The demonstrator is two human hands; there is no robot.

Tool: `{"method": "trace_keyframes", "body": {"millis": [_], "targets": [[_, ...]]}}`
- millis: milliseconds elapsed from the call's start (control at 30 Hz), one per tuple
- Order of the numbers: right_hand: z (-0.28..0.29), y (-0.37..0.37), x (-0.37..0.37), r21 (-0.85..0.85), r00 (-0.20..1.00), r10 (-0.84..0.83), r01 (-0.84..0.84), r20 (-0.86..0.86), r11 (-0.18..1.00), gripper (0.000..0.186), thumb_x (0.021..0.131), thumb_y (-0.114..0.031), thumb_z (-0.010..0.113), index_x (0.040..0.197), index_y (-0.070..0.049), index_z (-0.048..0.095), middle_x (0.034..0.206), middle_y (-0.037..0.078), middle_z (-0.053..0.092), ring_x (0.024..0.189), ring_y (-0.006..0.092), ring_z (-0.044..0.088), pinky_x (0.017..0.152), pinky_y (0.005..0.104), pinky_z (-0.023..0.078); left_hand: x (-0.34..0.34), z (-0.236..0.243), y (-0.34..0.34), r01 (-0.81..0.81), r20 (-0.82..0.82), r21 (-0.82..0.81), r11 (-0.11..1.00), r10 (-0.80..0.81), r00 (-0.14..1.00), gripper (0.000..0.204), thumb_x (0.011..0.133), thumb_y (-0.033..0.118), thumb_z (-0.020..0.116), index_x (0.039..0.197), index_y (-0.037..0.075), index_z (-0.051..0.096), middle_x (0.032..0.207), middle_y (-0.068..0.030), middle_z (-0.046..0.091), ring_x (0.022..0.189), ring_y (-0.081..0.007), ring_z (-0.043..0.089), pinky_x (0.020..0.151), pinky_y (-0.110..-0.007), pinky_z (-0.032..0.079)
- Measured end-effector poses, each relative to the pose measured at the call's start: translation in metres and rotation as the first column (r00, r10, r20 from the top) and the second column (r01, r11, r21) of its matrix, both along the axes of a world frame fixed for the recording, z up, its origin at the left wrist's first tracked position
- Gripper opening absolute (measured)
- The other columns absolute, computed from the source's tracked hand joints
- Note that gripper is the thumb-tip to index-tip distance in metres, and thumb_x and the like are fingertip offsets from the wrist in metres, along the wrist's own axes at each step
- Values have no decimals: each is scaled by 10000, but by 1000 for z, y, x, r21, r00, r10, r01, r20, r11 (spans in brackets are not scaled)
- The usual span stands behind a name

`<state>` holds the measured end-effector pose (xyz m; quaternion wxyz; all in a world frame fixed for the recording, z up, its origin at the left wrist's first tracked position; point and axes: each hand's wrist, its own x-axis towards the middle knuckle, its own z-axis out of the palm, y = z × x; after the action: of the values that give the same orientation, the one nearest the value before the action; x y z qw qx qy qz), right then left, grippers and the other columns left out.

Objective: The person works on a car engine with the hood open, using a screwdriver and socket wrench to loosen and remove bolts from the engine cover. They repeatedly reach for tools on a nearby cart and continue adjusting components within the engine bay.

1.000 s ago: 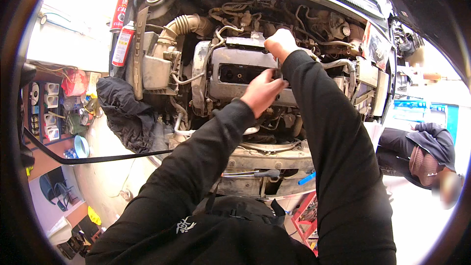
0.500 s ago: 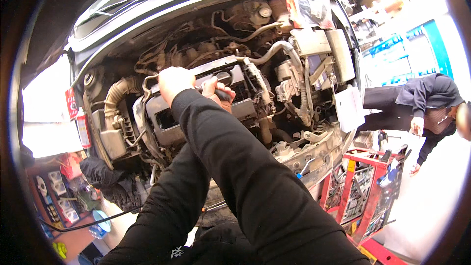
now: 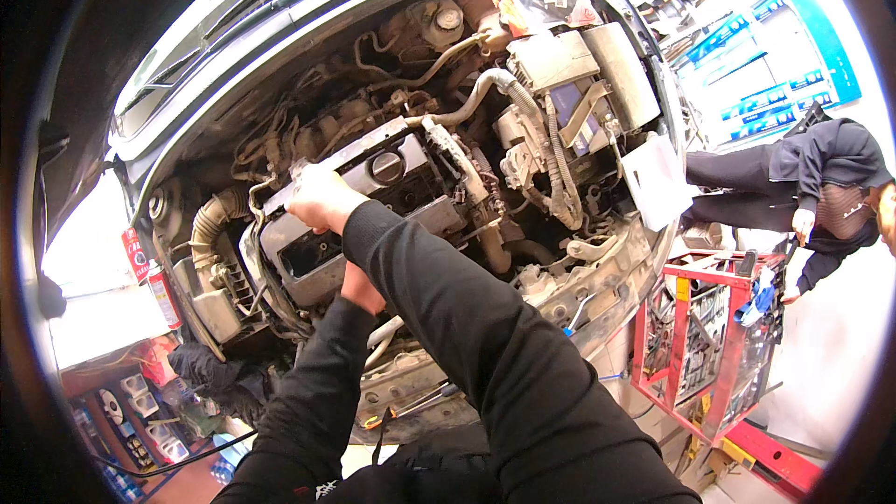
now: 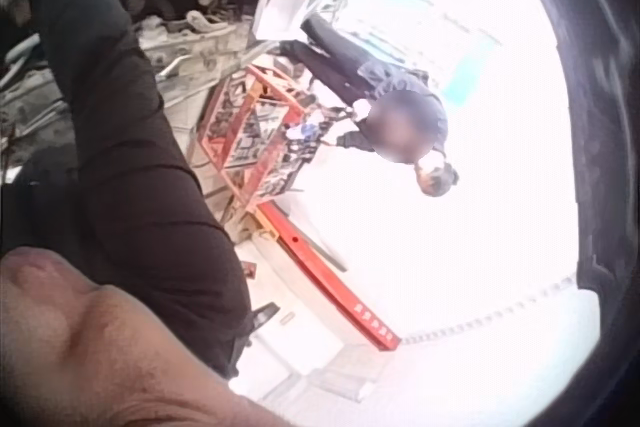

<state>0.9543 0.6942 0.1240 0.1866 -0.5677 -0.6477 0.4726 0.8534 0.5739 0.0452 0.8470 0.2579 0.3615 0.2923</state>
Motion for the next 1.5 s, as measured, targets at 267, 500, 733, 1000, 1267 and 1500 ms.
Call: {"method": "trace_keyframes", "body": {"millis": [267,500,733,1000,1267,1500], "targets": [[17,-23,-47,-586,262,-772,525,-580,618,299,1070,-291,770,917,-103,593,735,-4,523,578,132,469,502,352,396,-176,76,-189,25,-575,183,983,86,814,308,1031,111,752,1307,10,662,1033,-51,694,875,-172,689,789,-336,571],[7,-1,-1,365,899,-294,167,326,916,317,943,-235,801,1096,27,709,1065,286,791,1075,483,763,928,536,616,-382,118,-247,525,-943,226,821,51,328,170,989,145,807,1117,33,801,898,-132,731,739,-224,698,695,-362,565],[9,-3,1,387,829,-348,175,437,905,263,1006,-200,666,1155,-1,749,1167,291,794,1148,480,756,1033,534,610,-387,117,-41,355,-641,764,539,697,322,76,1004,58,755,1033,-6,728,908,-138,717,784,-246,703,745,-365,568],[7,-3,-5,361,779,-408,251,475,898,277,981,-213,688,1154,-7,756,1197,283,786,1188,459,743,1067,507,594,-247,74,135,905,-953,66,420,297,-68,463,1037,457,717,1130,15,818,1118,-235,821,1099,-422,792,971,-520,634],[4,-2,-7,348,775,-411,262,480,900,289,971,-214,698,1162,-5,760,1222,283,792,1205,455,746,1076,501,597,-242,29,166,700,-925,304,646,376,56,405,1009,364,652,1189,19,765,1187,-283,801,1152,-505,757,1034,-568,604],[0,-3,-3,360,811,-332,162,482,919,270,957,-199,715,1131,4,750,1182,290,791,1178,467,746,1052,511,600,-247,12,170,754,-915,294,588,402,44,486,1082,454,659,1231,-7,694,1190,-318,787,1182,-500,749,1053,-558,596]]}}
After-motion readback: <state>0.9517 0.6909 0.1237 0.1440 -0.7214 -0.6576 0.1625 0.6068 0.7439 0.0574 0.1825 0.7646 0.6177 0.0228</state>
